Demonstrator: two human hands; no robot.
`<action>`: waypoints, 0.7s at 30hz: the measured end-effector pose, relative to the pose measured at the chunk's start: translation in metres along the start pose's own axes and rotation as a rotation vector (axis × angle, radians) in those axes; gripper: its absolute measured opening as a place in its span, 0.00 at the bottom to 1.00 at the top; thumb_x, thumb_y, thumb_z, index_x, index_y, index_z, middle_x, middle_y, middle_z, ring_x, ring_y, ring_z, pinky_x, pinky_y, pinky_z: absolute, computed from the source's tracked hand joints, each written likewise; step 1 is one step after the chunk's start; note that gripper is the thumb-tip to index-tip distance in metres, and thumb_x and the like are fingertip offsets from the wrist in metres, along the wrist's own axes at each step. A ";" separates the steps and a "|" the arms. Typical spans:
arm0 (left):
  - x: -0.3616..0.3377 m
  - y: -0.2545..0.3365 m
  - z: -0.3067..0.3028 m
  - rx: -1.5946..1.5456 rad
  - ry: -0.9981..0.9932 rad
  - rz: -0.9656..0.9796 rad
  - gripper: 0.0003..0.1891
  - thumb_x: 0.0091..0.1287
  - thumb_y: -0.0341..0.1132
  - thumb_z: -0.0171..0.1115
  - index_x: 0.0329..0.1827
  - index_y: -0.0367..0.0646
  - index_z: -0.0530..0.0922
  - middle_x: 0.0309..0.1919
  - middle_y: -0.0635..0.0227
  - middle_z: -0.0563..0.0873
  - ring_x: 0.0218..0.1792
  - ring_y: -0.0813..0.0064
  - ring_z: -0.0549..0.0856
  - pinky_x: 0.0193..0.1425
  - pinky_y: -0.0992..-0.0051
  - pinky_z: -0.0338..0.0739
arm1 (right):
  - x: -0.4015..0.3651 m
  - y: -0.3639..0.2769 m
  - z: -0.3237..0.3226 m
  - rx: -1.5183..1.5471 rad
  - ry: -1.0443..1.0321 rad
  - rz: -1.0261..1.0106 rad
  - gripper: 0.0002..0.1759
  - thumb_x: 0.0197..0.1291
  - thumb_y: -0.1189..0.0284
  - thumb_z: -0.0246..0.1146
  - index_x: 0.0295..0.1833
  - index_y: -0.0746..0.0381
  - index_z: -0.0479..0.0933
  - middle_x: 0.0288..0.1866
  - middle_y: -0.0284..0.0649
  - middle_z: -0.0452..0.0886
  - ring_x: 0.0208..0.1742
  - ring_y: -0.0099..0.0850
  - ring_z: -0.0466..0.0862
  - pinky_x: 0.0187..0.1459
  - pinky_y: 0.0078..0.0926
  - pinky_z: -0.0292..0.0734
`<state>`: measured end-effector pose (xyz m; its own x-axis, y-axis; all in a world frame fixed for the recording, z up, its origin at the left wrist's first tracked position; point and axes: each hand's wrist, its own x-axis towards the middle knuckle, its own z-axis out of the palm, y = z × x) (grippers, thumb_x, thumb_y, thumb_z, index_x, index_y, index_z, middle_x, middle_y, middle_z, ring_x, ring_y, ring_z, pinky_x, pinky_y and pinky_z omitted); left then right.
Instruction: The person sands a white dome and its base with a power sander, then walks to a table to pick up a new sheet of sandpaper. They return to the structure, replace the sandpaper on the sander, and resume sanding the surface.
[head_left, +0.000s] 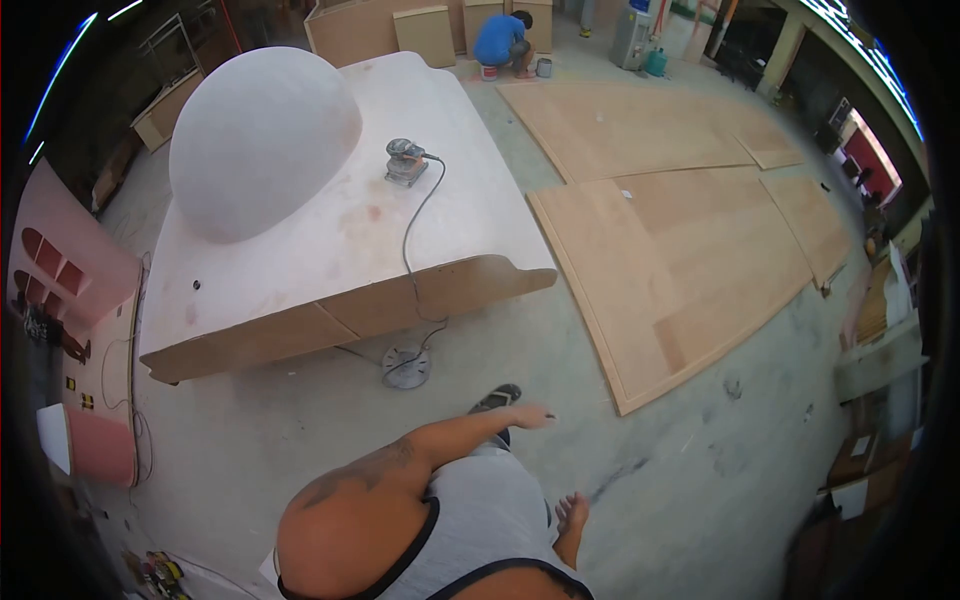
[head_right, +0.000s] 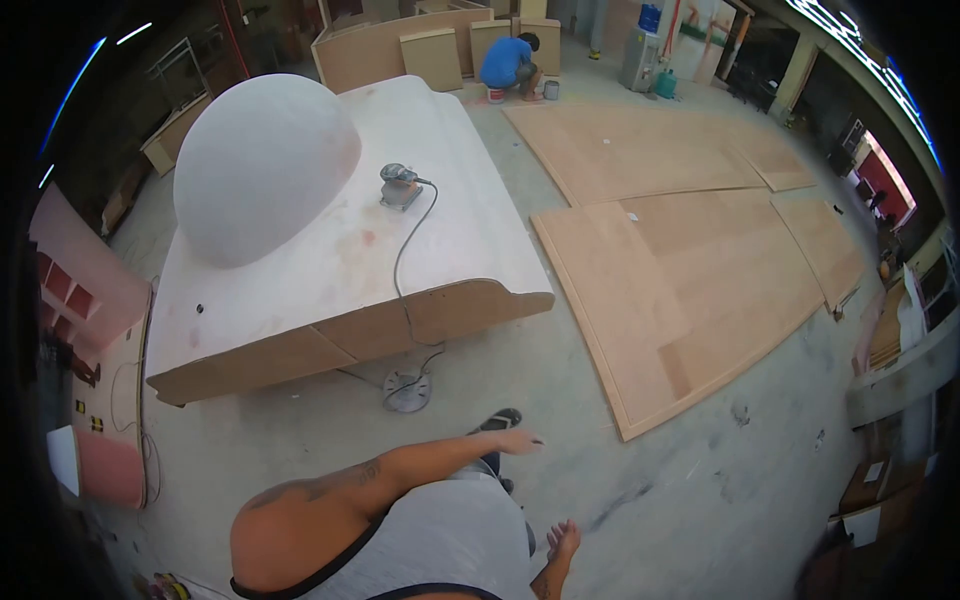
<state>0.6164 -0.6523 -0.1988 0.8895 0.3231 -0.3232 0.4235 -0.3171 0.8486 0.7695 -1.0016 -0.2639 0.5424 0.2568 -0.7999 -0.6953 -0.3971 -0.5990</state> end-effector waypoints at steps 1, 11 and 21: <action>0.004 0.033 0.005 0.000 -0.063 0.036 0.27 0.80 0.51 0.54 0.68 0.40 0.83 0.65 0.46 0.87 0.66 0.46 0.84 0.72 0.53 0.76 | 0.012 0.030 -0.035 0.041 0.053 0.087 0.26 0.77 0.58 0.61 0.75 0.55 0.71 0.65 0.45 0.81 0.59 0.46 0.84 0.55 0.49 0.83; 0.066 -0.078 0.090 0.439 -0.493 -0.329 0.26 0.78 0.51 0.59 0.63 0.38 0.86 0.53 0.45 0.91 0.51 0.50 0.90 0.61 0.50 0.82 | -0.048 0.164 -0.168 0.324 0.326 0.218 0.21 0.78 0.60 0.60 0.70 0.56 0.73 0.58 0.46 0.81 0.52 0.46 0.85 0.51 0.52 0.85; 0.178 0.068 0.195 0.488 -0.830 -0.210 0.22 0.74 0.53 0.59 0.45 0.43 0.91 0.51 0.55 0.93 0.45 0.59 0.94 0.47 0.52 0.87 | -0.126 0.190 -0.191 0.258 0.388 0.161 0.22 0.72 0.59 0.66 0.65 0.59 0.82 0.53 0.43 0.88 0.52 0.41 0.86 0.50 0.47 0.83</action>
<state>0.8374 -0.7903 -0.2808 0.5476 -0.2542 -0.7972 0.4446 -0.7187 0.5346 0.6588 -1.2773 -0.2695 0.5202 -0.1566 -0.8396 -0.8521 -0.1614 -0.4978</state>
